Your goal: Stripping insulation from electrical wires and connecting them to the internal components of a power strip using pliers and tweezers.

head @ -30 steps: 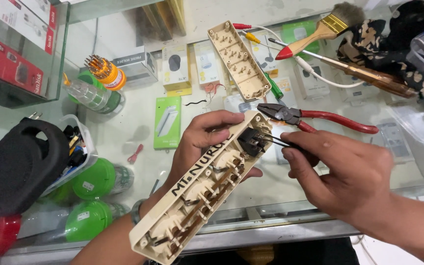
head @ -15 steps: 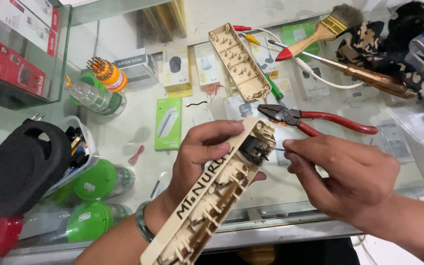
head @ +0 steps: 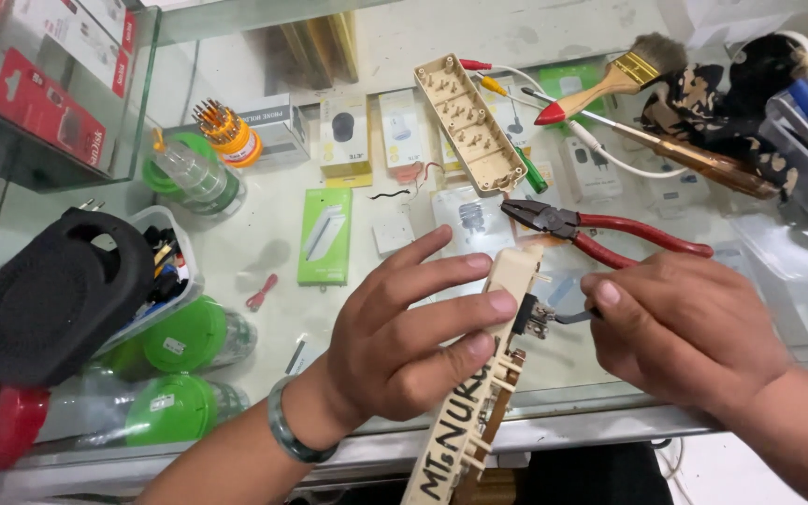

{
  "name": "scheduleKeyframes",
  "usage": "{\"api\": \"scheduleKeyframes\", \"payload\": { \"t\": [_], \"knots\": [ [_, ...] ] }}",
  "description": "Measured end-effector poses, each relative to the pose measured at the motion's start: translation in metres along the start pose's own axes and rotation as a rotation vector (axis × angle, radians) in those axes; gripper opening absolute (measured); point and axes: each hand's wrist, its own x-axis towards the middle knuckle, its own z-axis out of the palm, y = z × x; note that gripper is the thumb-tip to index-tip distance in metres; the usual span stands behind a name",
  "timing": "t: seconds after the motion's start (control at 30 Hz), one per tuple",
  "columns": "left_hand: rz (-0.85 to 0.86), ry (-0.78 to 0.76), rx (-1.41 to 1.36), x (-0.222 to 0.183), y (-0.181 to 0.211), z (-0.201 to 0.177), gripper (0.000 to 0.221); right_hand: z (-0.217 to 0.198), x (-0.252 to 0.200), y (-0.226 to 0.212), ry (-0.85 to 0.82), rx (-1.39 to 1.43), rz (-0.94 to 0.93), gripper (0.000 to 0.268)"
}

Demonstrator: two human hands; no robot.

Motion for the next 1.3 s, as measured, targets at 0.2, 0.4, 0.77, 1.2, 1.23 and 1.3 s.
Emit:
{"api": "scheduleKeyframes", "payload": {
  "t": [0.2,0.4,0.77,1.2,1.23,1.3],
  "knots": [
    [0.074,0.042,0.046,0.003,0.002,0.000,0.021,0.000,0.006,-0.003,0.096,-0.053,-0.152,0.030],
    [0.136,0.022,0.067,0.007,0.002,-0.006,0.023,-0.005,0.010,-0.007,0.127,-0.101,-0.155,0.026],
    [0.237,0.012,0.093,0.003,0.004,-0.006,0.023,-0.012,0.008,-0.005,0.097,-0.064,-0.233,0.019],
    [-0.558,0.233,-0.609,-0.005,0.008,0.028,0.077,0.010,-0.008,0.013,0.333,0.020,0.032,0.022],
    [-0.561,0.230,-0.609,-0.007,0.008,0.028,0.077,0.009,-0.008,0.014,0.334,0.022,0.036,0.022],
    [-0.569,0.235,-0.699,-0.012,0.008,0.030,0.087,0.004,-0.010,0.015,0.267,0.044,-0.020,0.021]
  ]
}}
